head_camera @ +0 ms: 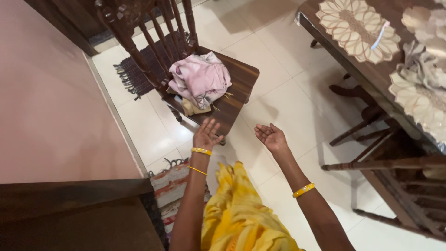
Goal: The person wipes a glass dining table with a cloth, moving placemats and containers aside to reach the surface. They then reposition two wooden chairs under the table.
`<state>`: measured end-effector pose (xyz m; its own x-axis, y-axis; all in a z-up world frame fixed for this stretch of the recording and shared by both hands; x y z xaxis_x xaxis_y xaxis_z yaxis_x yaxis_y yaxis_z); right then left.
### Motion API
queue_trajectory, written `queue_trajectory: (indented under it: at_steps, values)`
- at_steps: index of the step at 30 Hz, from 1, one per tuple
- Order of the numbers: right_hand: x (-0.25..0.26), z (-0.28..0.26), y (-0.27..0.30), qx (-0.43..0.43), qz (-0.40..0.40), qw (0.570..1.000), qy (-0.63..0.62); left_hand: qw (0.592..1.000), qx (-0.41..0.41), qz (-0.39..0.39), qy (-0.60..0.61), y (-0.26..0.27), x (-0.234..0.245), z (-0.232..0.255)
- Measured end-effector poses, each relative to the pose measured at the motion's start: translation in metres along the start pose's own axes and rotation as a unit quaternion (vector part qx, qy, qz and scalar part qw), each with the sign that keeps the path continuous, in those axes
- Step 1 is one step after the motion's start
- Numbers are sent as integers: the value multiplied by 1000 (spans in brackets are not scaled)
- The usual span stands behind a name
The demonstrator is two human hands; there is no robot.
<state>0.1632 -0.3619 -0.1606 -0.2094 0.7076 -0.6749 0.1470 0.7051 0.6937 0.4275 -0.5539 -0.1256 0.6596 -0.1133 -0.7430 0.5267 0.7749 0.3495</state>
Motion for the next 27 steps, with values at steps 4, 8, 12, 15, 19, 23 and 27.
queue_trajectory:
  at_steps: [4,8,12,15,19,23,27]
  values:
    - [-26,-25,-35,-5,8,1000,-6,996,1,84,-36,-33,9,25]
    - [-59,-46,-68,17,-18,1000,-13,994,-28,95,-34,-78,5,70]
    - [-79,-56,-88,-3,9,1000,-7,994,-56,91,-14,-97,4,109]
    - [-102,-55,-112,-25,30,999,36,993,-89,78,-17,-98,2,143]
    - [-148,-41,-144,-40,3,997,71,980,-150,108,-69,-98,-2,197]
    - [-217,-11,-169,-15,-19,986,168,946,-200,181,-177,-130,6,246]
    - [-295,35,-184,105,-31,949,295,905,-379,65,-182,-206,9,293]
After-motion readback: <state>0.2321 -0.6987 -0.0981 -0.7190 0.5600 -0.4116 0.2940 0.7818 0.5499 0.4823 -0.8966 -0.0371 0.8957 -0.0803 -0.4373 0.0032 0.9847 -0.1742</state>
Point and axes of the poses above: each hand's wrist, its own y-axis away from the middle knuckle, its own x-axis out of the back of the hand, z = x × y, the point moved 3 cm from there along -y, towards the middle knuckle, and after that the axes turned 13 degrees about -x, right-handed, at the moved point
